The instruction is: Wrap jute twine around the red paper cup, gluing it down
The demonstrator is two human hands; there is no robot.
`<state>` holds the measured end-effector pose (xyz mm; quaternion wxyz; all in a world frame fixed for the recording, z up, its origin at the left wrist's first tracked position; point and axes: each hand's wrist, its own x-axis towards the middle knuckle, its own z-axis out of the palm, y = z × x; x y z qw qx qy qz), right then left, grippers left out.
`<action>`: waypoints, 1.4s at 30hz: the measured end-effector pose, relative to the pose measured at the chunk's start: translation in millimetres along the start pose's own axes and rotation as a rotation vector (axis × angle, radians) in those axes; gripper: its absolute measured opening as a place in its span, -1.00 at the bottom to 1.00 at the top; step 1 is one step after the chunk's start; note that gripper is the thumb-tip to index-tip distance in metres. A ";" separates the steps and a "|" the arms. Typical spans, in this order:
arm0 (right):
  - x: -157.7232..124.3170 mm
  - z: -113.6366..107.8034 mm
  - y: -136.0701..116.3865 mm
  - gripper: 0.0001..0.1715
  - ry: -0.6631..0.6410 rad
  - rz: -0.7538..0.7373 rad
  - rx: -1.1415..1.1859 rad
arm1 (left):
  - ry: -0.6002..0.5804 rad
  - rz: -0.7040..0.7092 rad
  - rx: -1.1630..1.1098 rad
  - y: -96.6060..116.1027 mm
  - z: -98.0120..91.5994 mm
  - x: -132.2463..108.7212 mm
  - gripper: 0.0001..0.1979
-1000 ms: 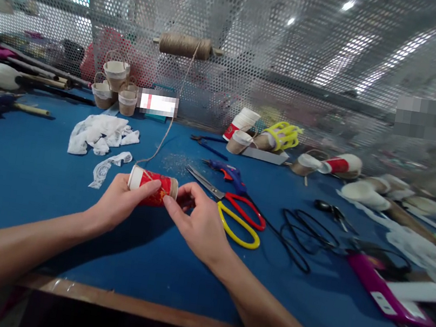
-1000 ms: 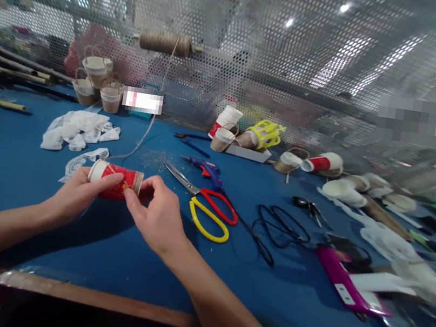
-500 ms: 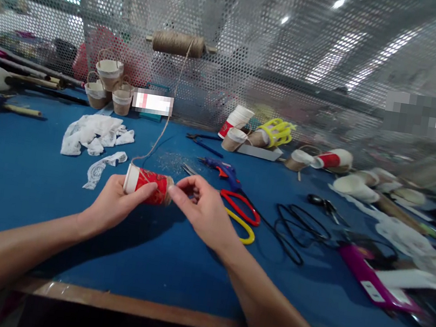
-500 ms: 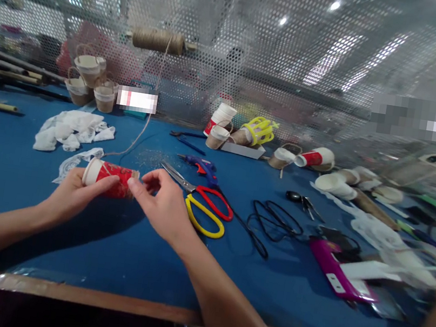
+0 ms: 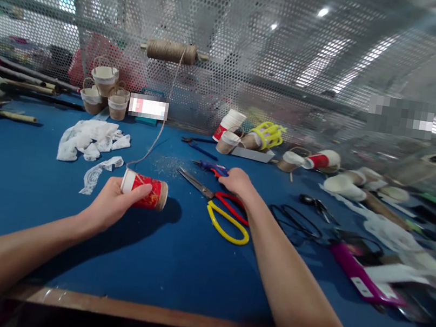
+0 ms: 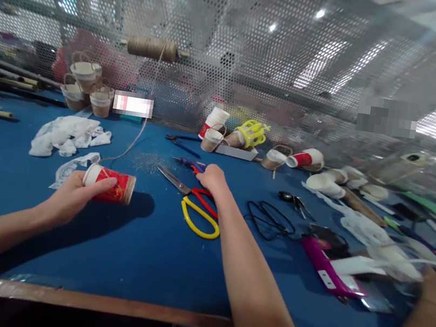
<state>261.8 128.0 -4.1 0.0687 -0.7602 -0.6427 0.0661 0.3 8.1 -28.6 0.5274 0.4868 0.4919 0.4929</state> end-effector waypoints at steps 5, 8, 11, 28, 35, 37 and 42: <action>-21.5 -17.6 -2.8 -0.95 0.025 0.021 0.295 | 0.005 -0.035 -0.041 1.4 -1.1 3.6 -0.74; -52.3 -30.3 -7.9 -0.90 -0.011 -0.074 0.502 | -0.003 -0.059 -0.046 1.5 -0.8 4.9 -0.74; -88.5 -37.1 -15.1 -0.80 -0.245 -0.170 0.854 | -0.030 -0.069 -0.012 0.6 -0.9 5.2 -0.73; -135.6 -31.5 -27.5 -0.68 -0.220 -0.447 0.477 | -0.089 -0.024 0.131 0.1 -6.1 8.9 -0.72; -135.1 -31.9 -26.6 -0.72 -0.217 -0.451 0.428 | -0.091 -0.010 0.142 2.1 -5.3 7.7 -0.77; -135.2 -31.9 -26.5 -0.73 -0.206 -0.468 0.420 | -0.092 -0.011 0.140 2.9 -4.7 7.7 -0.78; -136.8 -32.2 -28.0 -0.71 -0.201 -0.472 0.414 | -0.089 -0.009 0.144 2.5 -4.5 8.9 -0.79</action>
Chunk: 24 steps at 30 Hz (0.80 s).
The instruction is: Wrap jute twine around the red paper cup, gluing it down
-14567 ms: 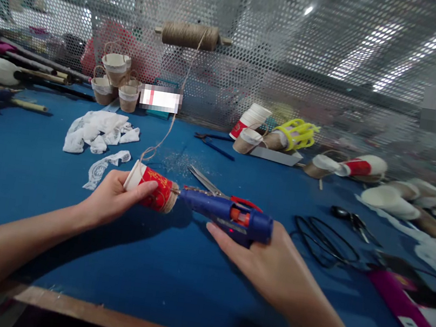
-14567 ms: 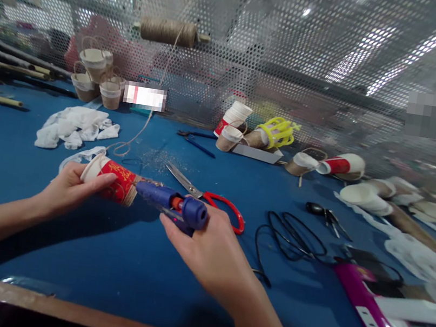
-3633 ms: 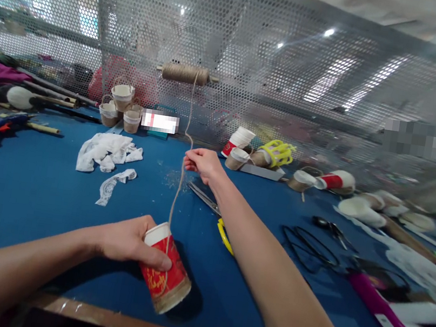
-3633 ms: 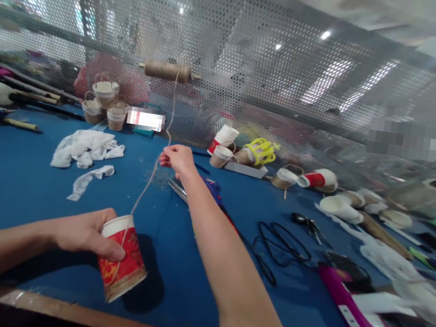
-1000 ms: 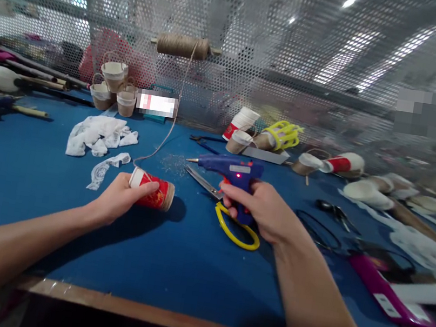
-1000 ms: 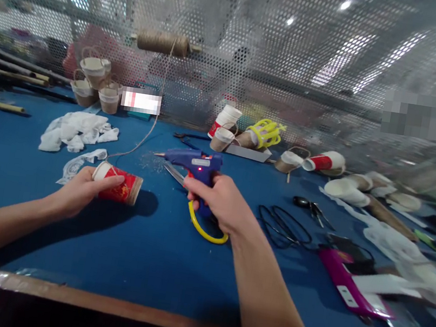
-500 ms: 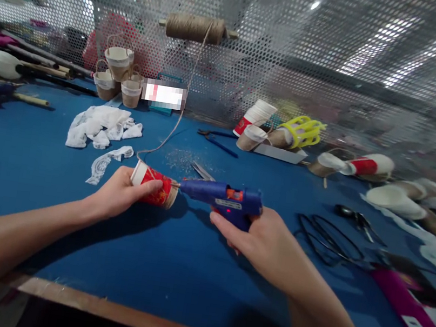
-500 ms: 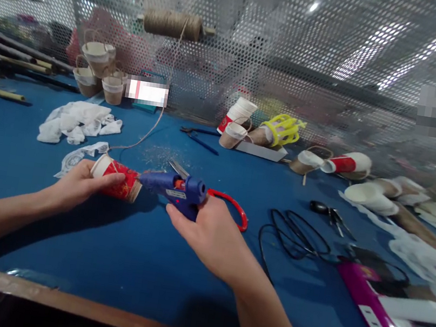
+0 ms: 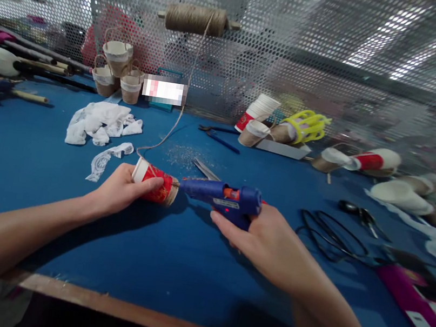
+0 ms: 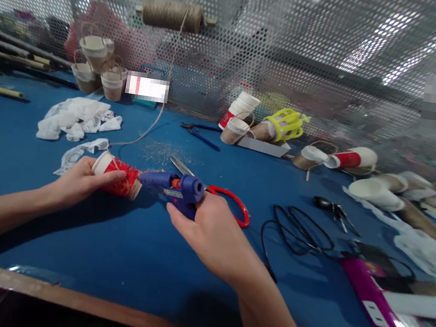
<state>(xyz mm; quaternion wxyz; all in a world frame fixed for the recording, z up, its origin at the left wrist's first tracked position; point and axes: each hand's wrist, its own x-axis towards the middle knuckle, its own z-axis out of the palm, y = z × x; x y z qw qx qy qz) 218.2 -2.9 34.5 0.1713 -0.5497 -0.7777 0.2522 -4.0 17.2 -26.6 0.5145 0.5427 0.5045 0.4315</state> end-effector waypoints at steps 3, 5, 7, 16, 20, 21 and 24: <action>-0.5 0.6 -0.5 -0.72 -0.006 0.006 0.014 | -0.001 0.001 0.008 -1.9 -0.4 0.8 -0.79; -0.8 0.8 -0.6 -0.73 -0.017 0.005 0.022 | 0.009 -0.003 0.013 -3.2 -0.5 1.2 -0.79; -0.9 0.7 -0.8 -0.77 -0.018 -0.006 0.025 | 0.022 -0.009 0.019 -4.1 -0.6 1.4 -0.78; -1.9 0.0 -1.8 -0.86 0.015 -0.043 -0.034 | 0.025 -0.017 0.002 -1.3 0.4 0.5 -0.80; -2.8 -0.7 -2.7 -0.87 0.011 -0.045 -0.034 | 0.037 -0.044 -0.016 -1.5 1.0 0.9 -0.80; -3.0 -0.9 -3.0 -0.86 0.011 -0.045 -0.036 | 0.040 -0.052 -0.022 -1.9 1.1 1.1 -0.79; -3.3 -1.0 -3.5 -0.85 0.011 -0.050 -0.043 | 0.040 -0.064 -0.028 -3.3 1.1 1.9 -0.76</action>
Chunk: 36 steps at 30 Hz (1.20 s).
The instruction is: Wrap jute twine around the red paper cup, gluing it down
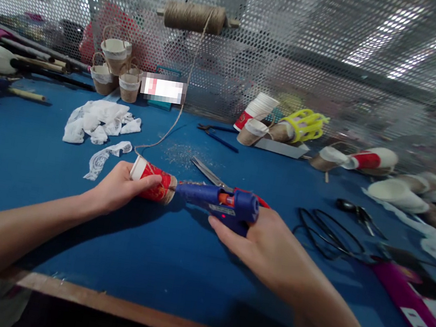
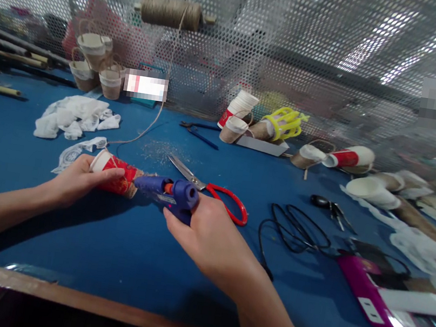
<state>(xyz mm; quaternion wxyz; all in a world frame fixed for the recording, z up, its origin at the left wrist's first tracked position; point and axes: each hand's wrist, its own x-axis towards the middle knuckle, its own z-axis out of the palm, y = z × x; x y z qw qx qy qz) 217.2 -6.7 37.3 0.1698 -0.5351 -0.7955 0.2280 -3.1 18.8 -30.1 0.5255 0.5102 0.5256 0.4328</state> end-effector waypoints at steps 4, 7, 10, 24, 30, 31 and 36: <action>-0.5 1.0 0.6 -0.87 0.004 -0.006 -0.002 | 0.007 -0.014 0.010 0.3 0.1 0.0 -0.76; -0.8 1.8 0.8 -0.86 0.003 0.002 -0.006 | 0.013 -0.015 0.010 1.1 0.4 -0.7 -0.79; -1.0 1.7 0.0 -0.86 -0.005 0.007 0.001 | 0.007 -0.017 -0.004 1.3 0.5 -0.9 -0.80; -4.2 2.7 -0.6 -0.81 -0.007 0.005 -0.003 | -0.006 -0.041 -0.072 0.1 0.2 0.1 -0.77; -2.1 -0.4 -1.9 -0.85 -0.002 0.014 -0.039 | -0.020 0.009 0.039 -0.3 -0.8 -2.2 -0.74; -1.5 -0.6 -1.7 -0.85 0.003 0.020 -0.046 | -0.027 0.029 0.047 -0.6 -0.9 -2.8 -0.74; -0.4 -1.3 -1.6 -0.81 0.007 0.065 -0.064 | -0.091 0.133 0.059 -1.6 -1.5 -5.4 -0.77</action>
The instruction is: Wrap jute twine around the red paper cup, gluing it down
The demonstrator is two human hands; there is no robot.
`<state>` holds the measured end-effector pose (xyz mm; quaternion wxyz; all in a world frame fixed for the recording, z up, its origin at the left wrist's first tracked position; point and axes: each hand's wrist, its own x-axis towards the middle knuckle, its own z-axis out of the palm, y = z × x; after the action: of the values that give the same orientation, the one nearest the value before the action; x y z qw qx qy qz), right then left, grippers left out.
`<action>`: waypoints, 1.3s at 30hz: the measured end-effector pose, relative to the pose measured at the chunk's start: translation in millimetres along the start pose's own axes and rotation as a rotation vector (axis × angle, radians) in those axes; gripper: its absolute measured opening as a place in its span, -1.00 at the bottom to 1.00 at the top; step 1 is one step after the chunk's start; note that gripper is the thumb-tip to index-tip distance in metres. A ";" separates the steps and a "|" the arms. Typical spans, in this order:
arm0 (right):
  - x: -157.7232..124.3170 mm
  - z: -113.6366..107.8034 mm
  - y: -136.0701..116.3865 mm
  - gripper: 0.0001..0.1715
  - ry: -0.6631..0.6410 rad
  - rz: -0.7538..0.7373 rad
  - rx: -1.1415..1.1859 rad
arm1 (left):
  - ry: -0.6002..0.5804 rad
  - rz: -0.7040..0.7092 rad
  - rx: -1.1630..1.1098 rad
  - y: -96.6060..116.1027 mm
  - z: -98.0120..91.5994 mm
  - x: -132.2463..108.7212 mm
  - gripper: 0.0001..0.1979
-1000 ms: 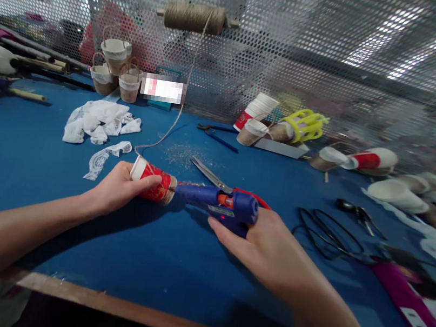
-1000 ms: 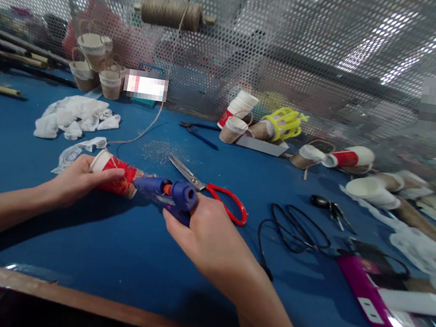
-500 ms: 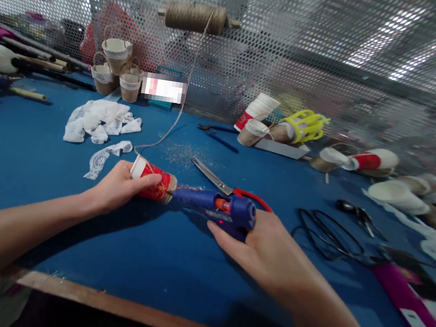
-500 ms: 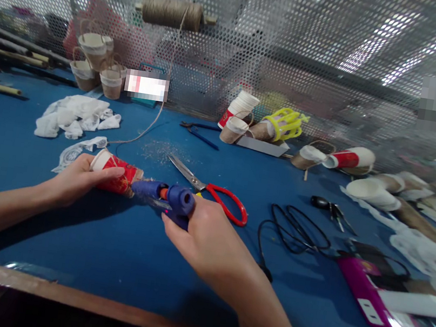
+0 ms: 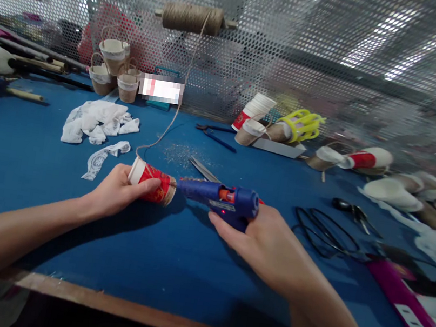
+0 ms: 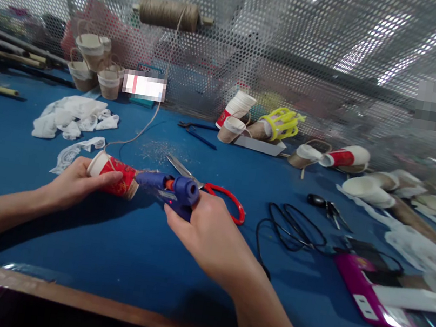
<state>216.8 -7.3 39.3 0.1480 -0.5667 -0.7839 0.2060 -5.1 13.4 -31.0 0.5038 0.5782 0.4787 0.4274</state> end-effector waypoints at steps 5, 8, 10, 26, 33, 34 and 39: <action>-1.2 -0.9 -0.5 -0.82 -0.006 0.007 0.049 | 0.013 0.008 0.010 0.8 -0.3 -0.9 -0.77; -1.1 -0.6 -0.5 -0.82 -0.014 0.026 0.075 | 0.027 0.018 0.028 1.7 0.5 -1.1 -0.78; -0.6 -0.4 -0.7 -0.81 -0.011 0.028 0.079 | 0.035 0.031 0.049 2.7 1.2 -1.6 -0.79; -4.0 -1.1 -1.5 -0.79 -0.004 -0.019 0.020 | 0.074 -0.024 -0.055 -2.5 -1.8 2.5 -0.78; -4.6 -1.7 -4.1 -0.83 -0.024 -0.053 0.036 | 0.103 -0.102 -0.070 1.3 -0.2 2.6 -0.71; -4.7 -1.8 -4.7 -0.83 -0.029 -0.053 0.044 | 0.107 -0.106 -0.066 2.1 0.2 2.2 -0.71; -5.5 -2.9 -6.4 -0.83 -0.044 -0.046 0.031 | 0.113 -0.100 -0.096 3.9 1.5 1.7 -0.73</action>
<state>214.6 -13.9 45.0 0.1443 -0.5416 -0.7964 0.2269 -2.8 14.8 -27.3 0.5239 0.5035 0.5137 0.4562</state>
